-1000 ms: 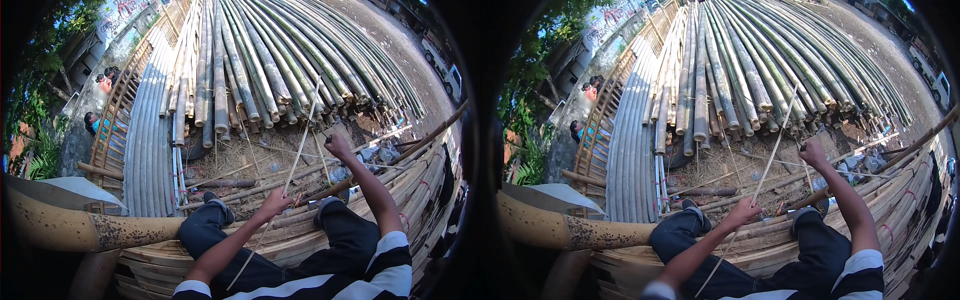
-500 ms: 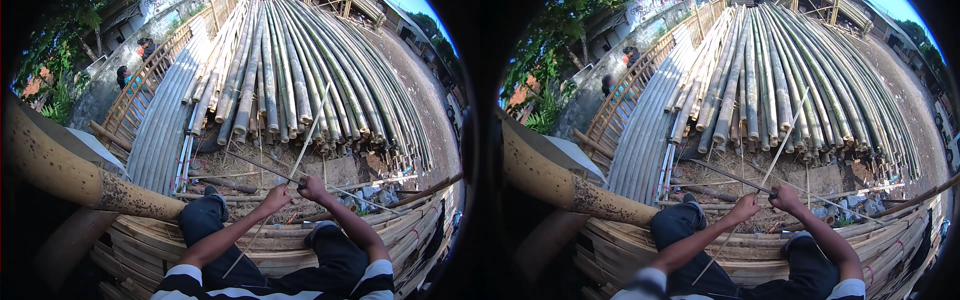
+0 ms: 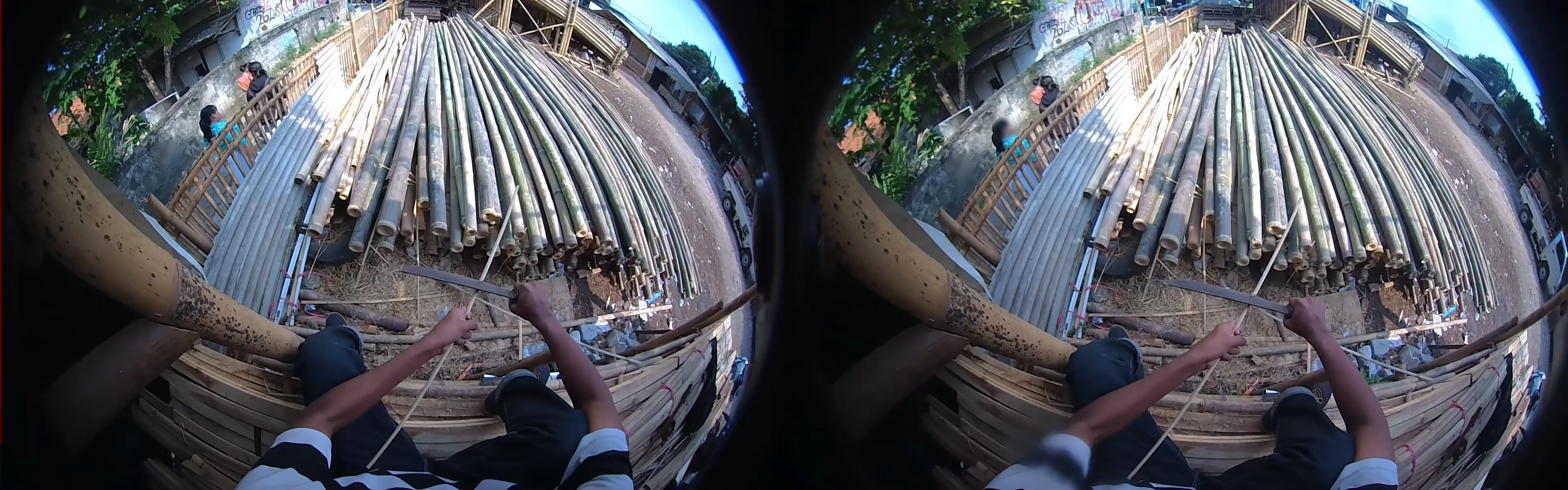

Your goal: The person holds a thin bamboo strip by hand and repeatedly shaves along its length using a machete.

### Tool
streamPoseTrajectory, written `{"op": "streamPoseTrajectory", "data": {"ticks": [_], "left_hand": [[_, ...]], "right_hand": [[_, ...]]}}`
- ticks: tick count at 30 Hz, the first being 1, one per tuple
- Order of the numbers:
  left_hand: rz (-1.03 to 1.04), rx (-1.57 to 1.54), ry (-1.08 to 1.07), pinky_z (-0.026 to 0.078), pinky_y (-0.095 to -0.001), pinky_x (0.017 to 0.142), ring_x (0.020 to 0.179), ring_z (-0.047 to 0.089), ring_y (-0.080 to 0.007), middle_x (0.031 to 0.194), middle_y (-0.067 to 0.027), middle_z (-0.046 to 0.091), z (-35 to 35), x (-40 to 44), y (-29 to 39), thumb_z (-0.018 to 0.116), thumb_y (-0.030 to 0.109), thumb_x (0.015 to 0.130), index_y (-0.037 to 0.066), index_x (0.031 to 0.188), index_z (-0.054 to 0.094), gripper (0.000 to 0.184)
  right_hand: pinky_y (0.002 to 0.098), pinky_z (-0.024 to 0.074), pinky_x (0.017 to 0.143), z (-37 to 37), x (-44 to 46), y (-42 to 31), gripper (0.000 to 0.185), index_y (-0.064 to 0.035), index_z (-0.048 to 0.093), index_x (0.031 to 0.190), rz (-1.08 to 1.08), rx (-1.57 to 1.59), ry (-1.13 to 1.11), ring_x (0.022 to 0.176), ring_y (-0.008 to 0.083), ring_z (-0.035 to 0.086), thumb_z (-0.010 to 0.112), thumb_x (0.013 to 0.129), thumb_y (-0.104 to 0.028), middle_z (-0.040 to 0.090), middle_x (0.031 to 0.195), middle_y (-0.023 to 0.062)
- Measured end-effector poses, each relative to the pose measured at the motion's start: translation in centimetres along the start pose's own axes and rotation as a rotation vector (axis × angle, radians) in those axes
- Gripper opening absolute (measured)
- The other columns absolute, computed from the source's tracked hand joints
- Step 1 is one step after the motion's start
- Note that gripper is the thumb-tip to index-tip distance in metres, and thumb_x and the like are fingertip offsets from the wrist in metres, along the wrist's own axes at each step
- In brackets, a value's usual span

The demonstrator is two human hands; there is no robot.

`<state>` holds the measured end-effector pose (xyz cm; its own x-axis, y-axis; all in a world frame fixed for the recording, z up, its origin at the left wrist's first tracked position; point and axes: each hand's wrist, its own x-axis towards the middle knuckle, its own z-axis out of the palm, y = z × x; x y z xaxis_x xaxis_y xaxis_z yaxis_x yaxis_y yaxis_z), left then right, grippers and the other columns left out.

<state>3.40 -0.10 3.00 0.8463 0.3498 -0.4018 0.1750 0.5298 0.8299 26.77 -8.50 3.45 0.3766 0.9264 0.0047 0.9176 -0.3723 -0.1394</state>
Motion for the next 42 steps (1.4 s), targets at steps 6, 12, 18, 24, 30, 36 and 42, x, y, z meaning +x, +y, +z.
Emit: {"op": "streamPoseTrajectory", "data": {"ticks": [6,12,18,24,30,36,42], "left_hand": [[-0.147,-0.264,-0.184,0.019,-0.0179,0.033,0.043,0.030,-0.0006,0.063,0.0052,0.035,1.7,-2.2,0.0,0.058,0.002,0.084,0.011,0.083,0.035,0.025],[-0.198,-0.232,-0.245,0.013,-0.0187,0.033,0.041,0.025,0.0014,0.063,0.0079,0.033,0.6,-3.0,-1.4,0.060,0.006,0.087,0.015,0.081,0.033,0.030],[-0.146,-0.323,-0.107,0.015,-0.0184,0.033,0.041,0.025,0.0007,0.061,0.0085,0.032,-1.3,-2.1,0.2,0.060,0.008,0.087,0.016,0.079,0.032,0.030],[-0.145,-0.508,-0.136,0.014,-0.0187,0.033,0.040,0.024,0.0009,0.059,0.0098,0.030,-2.6,-1.1,0.3,0.060,0.008,0.088,0.016,0.079,0.032,0.030],[-0.131,-0.393,-0.106,0.012,-0.0192,0.033,0.040,0.024,0.0016,0.059,0.0091,0.030,-1.5,-3.0,0.0,0.059,0.007,0.088,0.017,0.079,0.031,0.031],[0.002,-0.104,0.000,0.014,-0.0200,0.033,0.041,0.025,0.0001,0.061,0.0067,0.032,-2.2,-4.5,-2.2,0.060,0.006,0.087,0.015,0.080,0.030,0.032],[-0.164,-0.111,-0.202,0.022,-0.0200,0.033,0.041,0.031,-0.0023,0.059,0.0049,0.037,-0.8,-4.6,-1.9,0.059,0.013,0.088,0.015,0.081,0.032,0.028]], "right_hand": [[0.0461,0.0502,0.066,-1.6,-0.3,6.9,0.018,-0.0030,0.065,0.070,0.350,-0.112,0.033,0.072,0.0378,0.063,0.061,0.066,-0.020,0.064,0.077,0.0209],[0.0409,0.0465,0.051,-0.8,-1.7,18.5,0.019,0.0027,0.062,0.063,0.844,0.497,0.172,0.051,0.0308,0.060,0.056,0.063,-0.016,0.060,0.061,0.0204],[0.0296,0.0354,0.035,3.7,-1.7,13.9,0.017,-0.0075,0.042,0.062,0.845,1.294,0.269,0.037,0.0143,0.044,0.057,0.069,-0.008,0.042,0.049,0.0024],[0.0299,0.0343,0.036,1.4,1.6,4.8,0.019,-0.0048,0.047,0.056,0.377,0.977,0.005,0.036,0.0128,0.044,0.060,0.069,-0.010,0.048,0.048,0.0024],[0.0412,0.0420,0.053,1.2,1.9,-6.8,0.025,0.0043,0.053,0.066,-0.111,0.455,-0.175,0.049,0.0306,0.053,0.065,0.062,-0.018,0.051,0.053,0.0175],[0.0477,0.0506,0.066,-1.3,2.0,-10.4,0.021,-0.0024,0.061,0.070,-0.297,0.137,-0.165,0.068,0.0400,0.061,0.060,0.065,-0.023,0.061,0.068,0.0213],[0.0489,0.0479,0.066,-1.1,6.2,3.2,0.029,0.0111,0.058,0.069,0.347,0.279,0.083,0.072,0.0455,0.060,0.058,0.063,-0.018,0.057,0.067,0.0318]]}}
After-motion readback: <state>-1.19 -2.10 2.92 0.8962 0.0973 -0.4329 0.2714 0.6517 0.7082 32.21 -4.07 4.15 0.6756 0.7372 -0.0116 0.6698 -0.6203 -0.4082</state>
